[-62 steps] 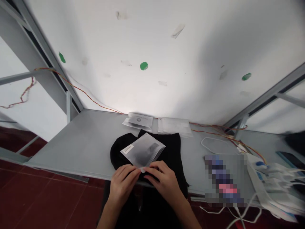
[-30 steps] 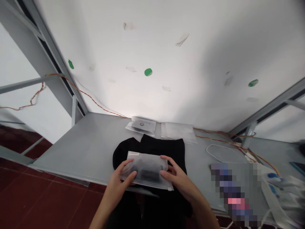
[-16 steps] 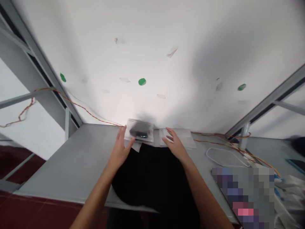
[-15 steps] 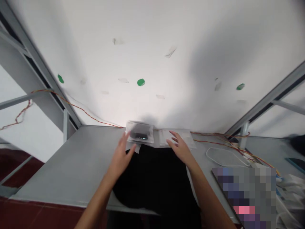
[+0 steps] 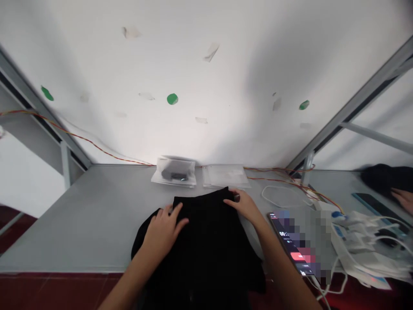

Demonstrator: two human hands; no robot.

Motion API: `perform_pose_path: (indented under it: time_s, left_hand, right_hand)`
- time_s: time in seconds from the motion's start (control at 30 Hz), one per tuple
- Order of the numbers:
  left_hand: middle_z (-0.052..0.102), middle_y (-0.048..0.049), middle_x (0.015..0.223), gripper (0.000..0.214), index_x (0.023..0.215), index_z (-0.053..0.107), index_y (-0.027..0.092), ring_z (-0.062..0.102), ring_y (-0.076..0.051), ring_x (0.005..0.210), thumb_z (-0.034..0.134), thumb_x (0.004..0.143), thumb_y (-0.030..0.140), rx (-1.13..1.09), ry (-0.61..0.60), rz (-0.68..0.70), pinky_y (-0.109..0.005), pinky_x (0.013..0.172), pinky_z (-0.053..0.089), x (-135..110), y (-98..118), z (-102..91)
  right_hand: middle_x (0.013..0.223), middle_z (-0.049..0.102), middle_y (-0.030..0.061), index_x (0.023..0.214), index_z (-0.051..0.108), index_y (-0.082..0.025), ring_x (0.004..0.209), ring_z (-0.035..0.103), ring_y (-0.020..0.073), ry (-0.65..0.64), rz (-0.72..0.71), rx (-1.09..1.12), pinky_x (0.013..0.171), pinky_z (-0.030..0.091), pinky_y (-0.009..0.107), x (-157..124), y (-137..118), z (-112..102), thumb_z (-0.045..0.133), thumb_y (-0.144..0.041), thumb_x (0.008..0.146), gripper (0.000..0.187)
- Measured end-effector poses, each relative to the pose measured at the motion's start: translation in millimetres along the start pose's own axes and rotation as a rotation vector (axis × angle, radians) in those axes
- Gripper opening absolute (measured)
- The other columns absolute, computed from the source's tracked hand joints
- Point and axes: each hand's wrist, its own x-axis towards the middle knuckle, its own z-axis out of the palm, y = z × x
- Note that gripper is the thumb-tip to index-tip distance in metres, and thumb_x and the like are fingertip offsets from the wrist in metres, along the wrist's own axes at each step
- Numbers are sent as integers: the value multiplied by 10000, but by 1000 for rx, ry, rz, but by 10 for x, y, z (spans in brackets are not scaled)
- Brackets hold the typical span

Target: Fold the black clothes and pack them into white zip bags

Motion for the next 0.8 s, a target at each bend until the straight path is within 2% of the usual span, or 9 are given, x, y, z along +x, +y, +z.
perform_pose_path:
  time_s: [0.07, 0.17, 0.27, 0.37, 0.43, 0.5, 0.6, 0.7, 0.8]
  left_hand:
    - [634, -205, 1317, 428, 1359, 617, 183, 620, -369, 1176, 567, 991, 396, -100, 17, -57, -517, 955, 517, 271, -111, -81]
    - [716, -124, 1069, 207, 1026, 716, 191, 659, -327, 1076, 701, 896, 351, -189, -20, -20, -450, 937, 527, 641, -271, -166]
    - [739, -55, 1026, 144, 945, 681, 230, 682, -266, 1034, 668, 913, 370, -274, -16, 53, -394, 946, 526, 725, -307, -253]
    - [753, -26, 1113, 145, 984, 646, 249, 702, -224, 1043, 605, 954, 386, -418, -20, 112, -355, 945, 533, 549, -252, -385]
    - [757, -20, 1149, 131, 981, 624, 252, 711, -214, 1059, 591, 968, 379, -541, -57, 149, -347, 937, 542, 370, -225, -466]
    - [750, -27, 1200, 102, 972, 608, 251, 708, -215, 1095, 592, 974, 351, -590, -83, 196, -361, 956, 543, 180, -229, -504]
    - [688, -41, 1361, 67, 952, 611, 247, 667, -229, 1211, 570, 994, 280, -417, -60, 313, -409, 1028, 517, -127, -273, -468]
    - [595, -50, 1495, 113, 973, 648, 243, 582, -250, 1352, 544, 1018, 251, -210, 33, 447, -439, 1084, 489, -487, -299, -378]
    - [585, -74, 1506, 251, 1216, 653, 259, 537, -260, 1406, 623, 992, 369, -116, 53, 588, -439, 1118, 480, -864, -301, -280]
  right_hand:
    - [1044, 743, 88, 999, 701, -212, 924, 690, 281, -40, -35, 46, 857, 552, 443, -5, -69, -45, 776, -490, 692, 420]
    - [1149, 720, 84, 934, 637, -231, 1077, 671, 282, -53, -77, 139, 873, 547, 408, -59, -223, -110, 709, -527, 785, 340]
    - [1343, 643, 96, 866, 589, -239, 1291, 576, 301, -12, -88, 260, 982, 514, 440, -117, -337, -170, 714, -538, 813, 328]
    - [1201, 696, 72, 851, 542, -251, 1247, 613, 273, -43, -111, 382, 1053, 492, 457, -184, -327, -249, 756, -514, 798, 343]
    - [1045, 716, 33, 942, 547, -267, 1109, 681, 242, -25, -151, 424, 1048, 511, 445, -284, -251, -323, 771, -482, 796, 343]
    - [1034, 716, 29, 1039, 576, -269, 1045, 705, 232, 28, -209, 358, 1033, 529, 430, -457, -140, -413, 757, -424, 813, 329]
    - [1064, 743, 50, 1048, 663, -258, 1031, 719, 245, -15, -337, 75, 984, 558, 431, -818, 19, -563, 639, -269, 878, 172]
    - [1114, 768, 59, 1089, 721, -277, 1070, 721, 260, -72, -474, -217, 983, 558, 475, -1212, 59, -681, 498, -154, 929, 301]
    - [1342, 703, 77, 1284, 674, -296, 1267, 645, 269, -156, -560, -352, 1089, 504, 498, -1552, -26, -697, 546, -212, 979, 341]
